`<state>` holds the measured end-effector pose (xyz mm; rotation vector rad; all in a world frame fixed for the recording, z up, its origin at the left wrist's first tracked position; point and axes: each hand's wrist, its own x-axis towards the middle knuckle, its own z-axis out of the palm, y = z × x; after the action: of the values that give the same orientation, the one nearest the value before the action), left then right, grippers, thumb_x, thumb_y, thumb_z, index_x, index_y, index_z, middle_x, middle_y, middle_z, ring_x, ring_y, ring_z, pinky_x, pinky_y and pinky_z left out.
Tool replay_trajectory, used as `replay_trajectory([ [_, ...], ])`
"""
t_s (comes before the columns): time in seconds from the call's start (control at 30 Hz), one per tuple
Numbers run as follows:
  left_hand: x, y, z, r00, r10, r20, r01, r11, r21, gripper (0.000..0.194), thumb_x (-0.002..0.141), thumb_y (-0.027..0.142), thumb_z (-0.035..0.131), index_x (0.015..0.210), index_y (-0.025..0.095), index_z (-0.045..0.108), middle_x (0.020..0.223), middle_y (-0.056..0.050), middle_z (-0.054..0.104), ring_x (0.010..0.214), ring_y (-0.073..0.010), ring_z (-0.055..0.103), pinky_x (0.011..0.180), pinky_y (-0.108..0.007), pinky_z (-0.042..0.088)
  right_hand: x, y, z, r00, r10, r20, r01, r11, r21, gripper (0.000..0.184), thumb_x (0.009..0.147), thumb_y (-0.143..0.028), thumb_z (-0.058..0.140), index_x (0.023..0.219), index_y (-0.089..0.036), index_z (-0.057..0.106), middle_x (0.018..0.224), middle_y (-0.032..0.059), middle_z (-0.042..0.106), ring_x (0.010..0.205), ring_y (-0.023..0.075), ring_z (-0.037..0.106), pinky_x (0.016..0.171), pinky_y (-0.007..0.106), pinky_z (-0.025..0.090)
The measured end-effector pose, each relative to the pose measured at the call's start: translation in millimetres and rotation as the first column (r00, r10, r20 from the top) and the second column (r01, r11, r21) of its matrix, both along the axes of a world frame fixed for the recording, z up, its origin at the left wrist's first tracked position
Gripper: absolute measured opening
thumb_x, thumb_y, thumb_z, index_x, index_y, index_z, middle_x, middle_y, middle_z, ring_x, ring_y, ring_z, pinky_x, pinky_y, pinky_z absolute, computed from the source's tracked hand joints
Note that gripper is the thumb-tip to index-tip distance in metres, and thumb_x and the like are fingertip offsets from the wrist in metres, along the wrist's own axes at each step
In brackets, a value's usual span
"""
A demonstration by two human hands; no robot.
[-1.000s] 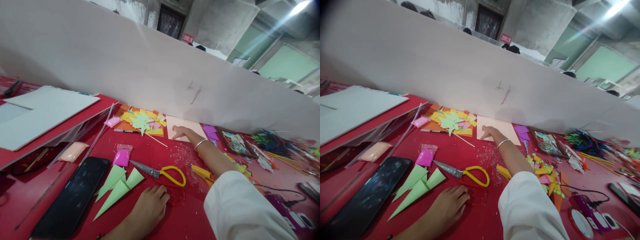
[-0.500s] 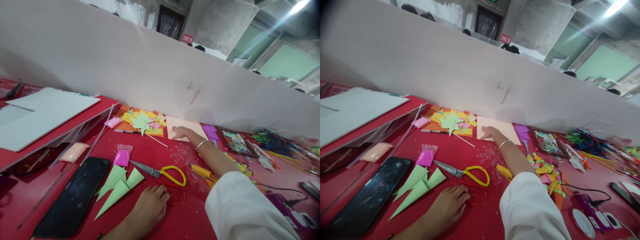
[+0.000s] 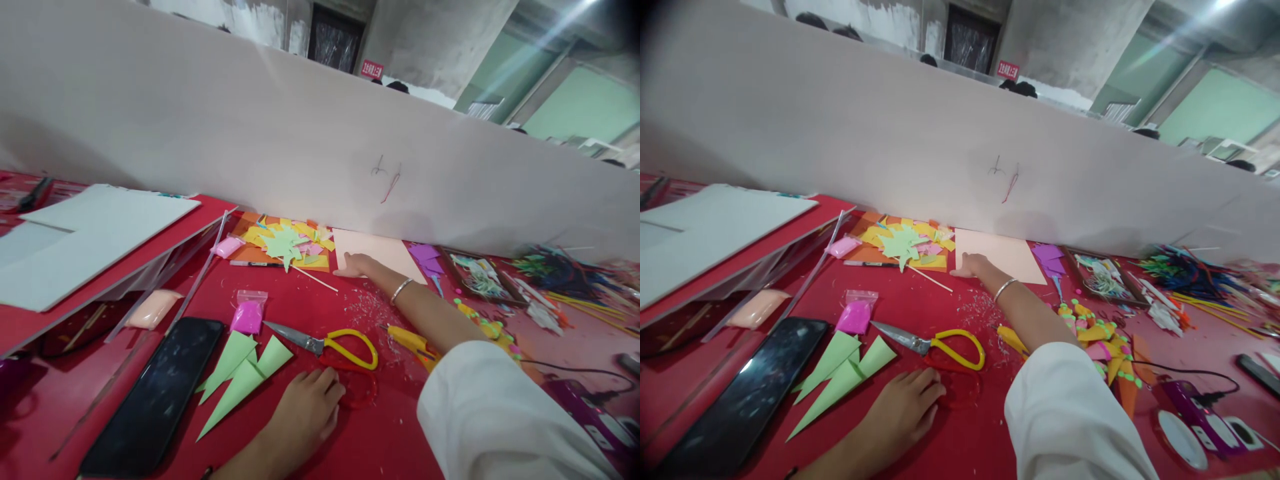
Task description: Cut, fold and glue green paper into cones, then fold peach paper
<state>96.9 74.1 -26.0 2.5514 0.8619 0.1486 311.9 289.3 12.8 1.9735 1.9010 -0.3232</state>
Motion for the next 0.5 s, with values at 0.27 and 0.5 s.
replay_trajectory([
  [0.27, 0.2, 0.2, 2.7, 1.0, 0.008, 0.016, -0.007, 1.0, -0.015, 0.019, 0.079, 0.017, 0.045, 0.095, 0.023, 0.051, 0.102, -0.002, 0.053, 0.086, -0.0161, 0.051, 0.073, -0.028, 0.042, 2.6, 4.8, -1.4, 0.998, 0.042, 0.054, -0.041, 0.999, -0.007, 0.03, 0.084, -0.031, 0.046, 0.11, -0.016, 0.048, 0.111, 0.007, 0.051, 0.093, 0.0171, 0.053, 0.078, 0.038, 0.045],
  [0.5, -1.0, -0.1, 4.1, 1.0, -0.019, -0.024, 0.019, 1.0, 0.019, 0.019, 0.08, 0.017, 0.045, 0.097, 0.022, 0.05, 0.102, -0.002, 0.052, 0.086, -0.0154, 0.051, 0.074, -0.027, 0.042, 10.4, 4.1, 5.8, 0.989, 0.104, 0.106, -0.106, 0.994, 0.009, 0.029, 0.084, -0.031, 0.047, 0.109, -0.017, 0.049, 0.11, 0.007, 0.052, 0.092, 0.0167, 0.054, 0.077, 0.037, 0.046],
])
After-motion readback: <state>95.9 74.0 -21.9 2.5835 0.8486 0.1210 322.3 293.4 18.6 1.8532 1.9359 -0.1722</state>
